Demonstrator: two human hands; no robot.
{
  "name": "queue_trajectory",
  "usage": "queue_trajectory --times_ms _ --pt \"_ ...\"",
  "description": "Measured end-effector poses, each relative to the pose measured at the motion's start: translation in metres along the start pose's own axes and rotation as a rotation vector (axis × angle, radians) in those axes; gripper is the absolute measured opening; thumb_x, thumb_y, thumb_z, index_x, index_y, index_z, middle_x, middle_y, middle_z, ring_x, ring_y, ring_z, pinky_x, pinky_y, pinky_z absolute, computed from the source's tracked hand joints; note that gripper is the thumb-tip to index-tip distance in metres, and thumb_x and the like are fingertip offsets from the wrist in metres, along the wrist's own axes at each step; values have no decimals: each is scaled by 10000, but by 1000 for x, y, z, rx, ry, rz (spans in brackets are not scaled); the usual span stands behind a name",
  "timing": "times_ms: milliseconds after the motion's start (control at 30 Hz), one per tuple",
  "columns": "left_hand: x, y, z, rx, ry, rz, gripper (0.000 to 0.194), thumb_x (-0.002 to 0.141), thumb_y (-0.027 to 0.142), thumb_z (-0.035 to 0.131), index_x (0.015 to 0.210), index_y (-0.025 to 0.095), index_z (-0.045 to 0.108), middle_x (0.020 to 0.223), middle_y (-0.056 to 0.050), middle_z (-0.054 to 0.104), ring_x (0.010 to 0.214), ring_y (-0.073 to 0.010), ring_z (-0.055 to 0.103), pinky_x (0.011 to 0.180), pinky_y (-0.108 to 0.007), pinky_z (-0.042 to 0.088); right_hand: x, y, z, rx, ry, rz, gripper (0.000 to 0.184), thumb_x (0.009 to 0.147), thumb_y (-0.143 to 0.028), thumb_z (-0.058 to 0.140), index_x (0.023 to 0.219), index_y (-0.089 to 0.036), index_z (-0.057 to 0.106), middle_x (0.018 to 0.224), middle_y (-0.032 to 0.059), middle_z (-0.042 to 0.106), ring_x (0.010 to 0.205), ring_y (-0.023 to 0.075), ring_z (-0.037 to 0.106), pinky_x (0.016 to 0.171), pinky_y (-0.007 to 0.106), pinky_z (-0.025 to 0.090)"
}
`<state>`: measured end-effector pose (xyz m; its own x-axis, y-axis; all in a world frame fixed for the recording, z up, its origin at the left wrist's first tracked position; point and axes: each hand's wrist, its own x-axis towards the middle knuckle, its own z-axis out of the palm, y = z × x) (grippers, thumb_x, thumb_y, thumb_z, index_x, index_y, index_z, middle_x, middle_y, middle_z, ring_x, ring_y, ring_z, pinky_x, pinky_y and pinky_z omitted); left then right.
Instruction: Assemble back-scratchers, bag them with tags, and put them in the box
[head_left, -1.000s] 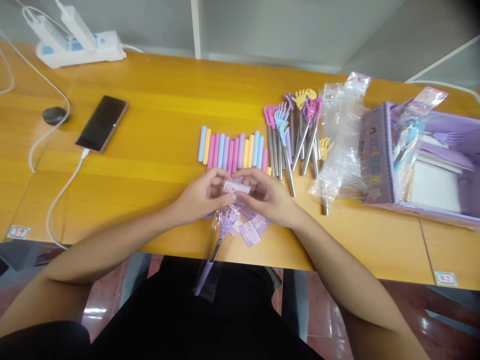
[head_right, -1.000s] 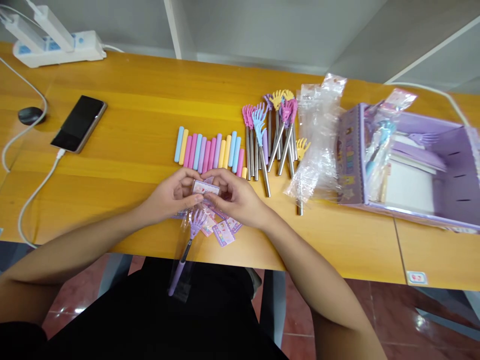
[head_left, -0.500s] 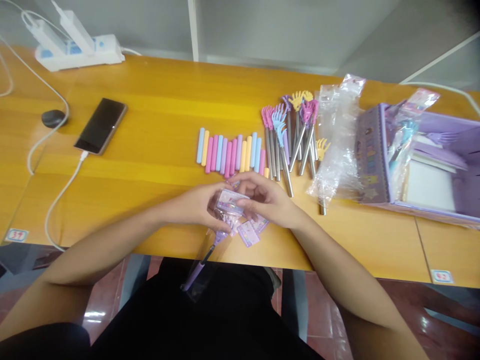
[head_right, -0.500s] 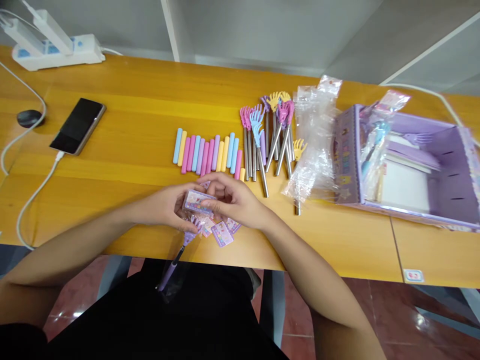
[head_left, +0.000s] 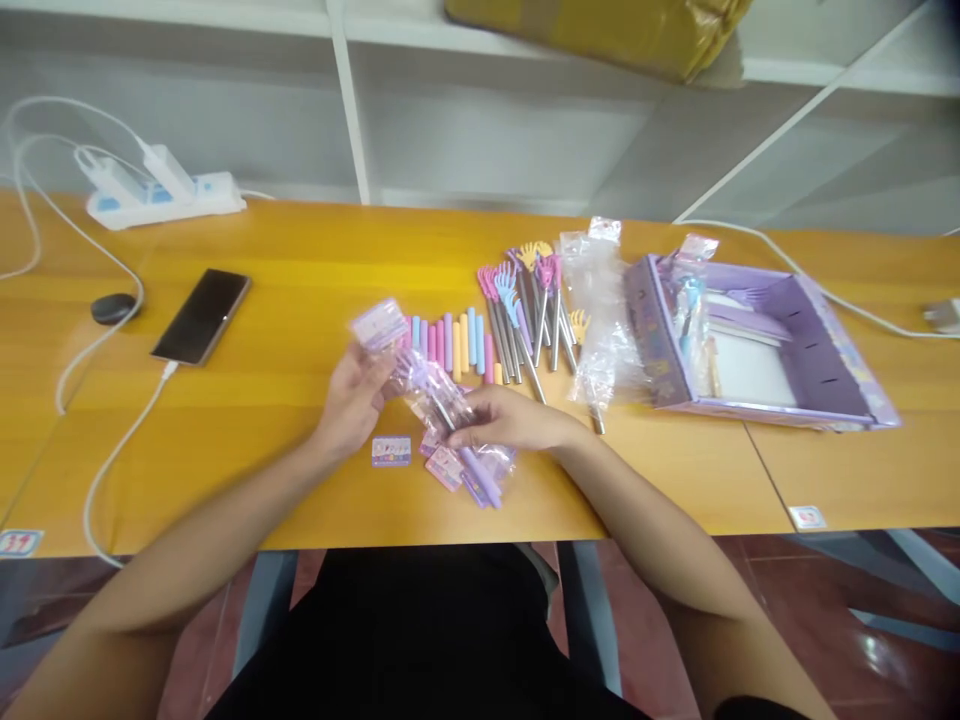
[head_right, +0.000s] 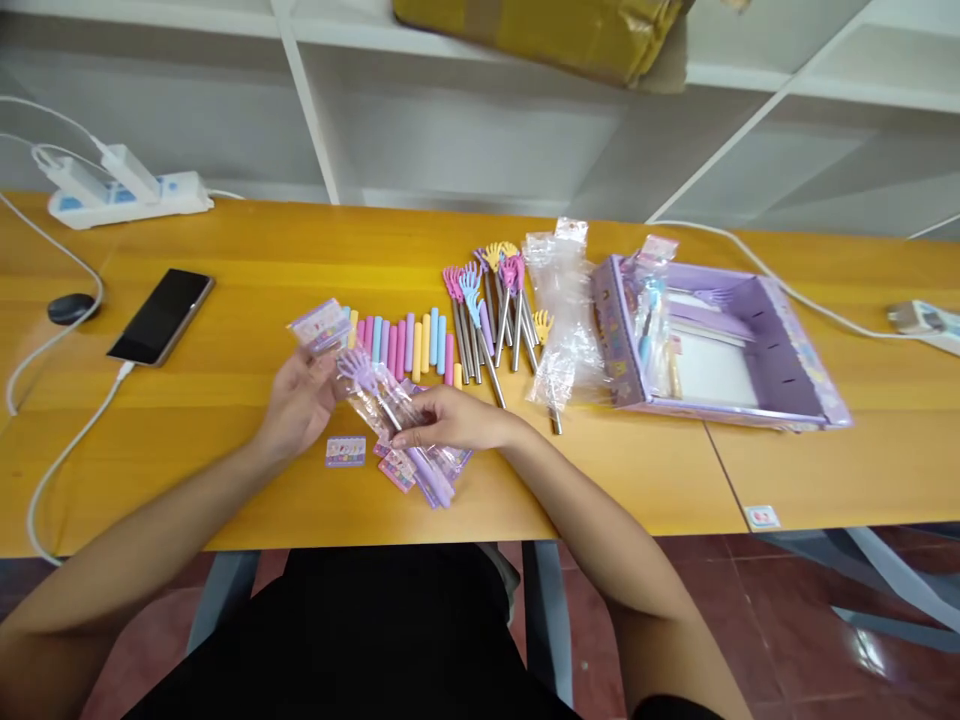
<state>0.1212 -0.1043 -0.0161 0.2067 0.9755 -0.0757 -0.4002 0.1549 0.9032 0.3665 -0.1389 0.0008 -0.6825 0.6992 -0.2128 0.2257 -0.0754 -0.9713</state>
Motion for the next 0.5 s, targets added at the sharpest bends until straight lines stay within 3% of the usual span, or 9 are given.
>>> queue_trajectory --times_ms 167,267,333,433,500 --pt "0 0 -3 -44 -85 -38 353 911 473 739 1110 223 588 1003 -38 772 929 -226 786 876 -410 657 -16 -16 -2 -127 340 78 422 880 -580 829 1004 -179 786 877 38 763 753 185 657 683 315 519" --pt "-2 -4 -4 -29 -93 -25 281 933 404 672 1121 216 580 964 -26 759 877 -221 786 832 -402 649 -51 -25 -21 -304 689 98 434 884 -526 820 1156 -196 745 934 64 786 758 207 673 693 339 542" --pt "-4 -7 -4 -14 -117 -16 249 940 368 642 1122 212 578 929 -18 747 844 -212 777 796 -379 633 -84 -26 -50 -469 1038 145 405 927 -438 759 1249 -198 705 929 76 796 708 196 663 706 344 544" --pt "-7 -10 -4 23 -174 -2 215 939 344 626 1101 213 573 884 -12 735 817 -208 763 759 -357 606 -138 -17 -109 -767 1530 221 396 964 -294 638 1347 -201 680 1049 112 820 738 189 694 760 335 540" --pt "-9 -11 -5 58 -205 6 201 953 351 622 1093 214 576 877 -13 732 806 -205 751 749 -352 593 -166 -2 -147 -885 1653 315 354 974 -226 571 1301 -187 703 1032 121 820 722 186 695 741 316 522"
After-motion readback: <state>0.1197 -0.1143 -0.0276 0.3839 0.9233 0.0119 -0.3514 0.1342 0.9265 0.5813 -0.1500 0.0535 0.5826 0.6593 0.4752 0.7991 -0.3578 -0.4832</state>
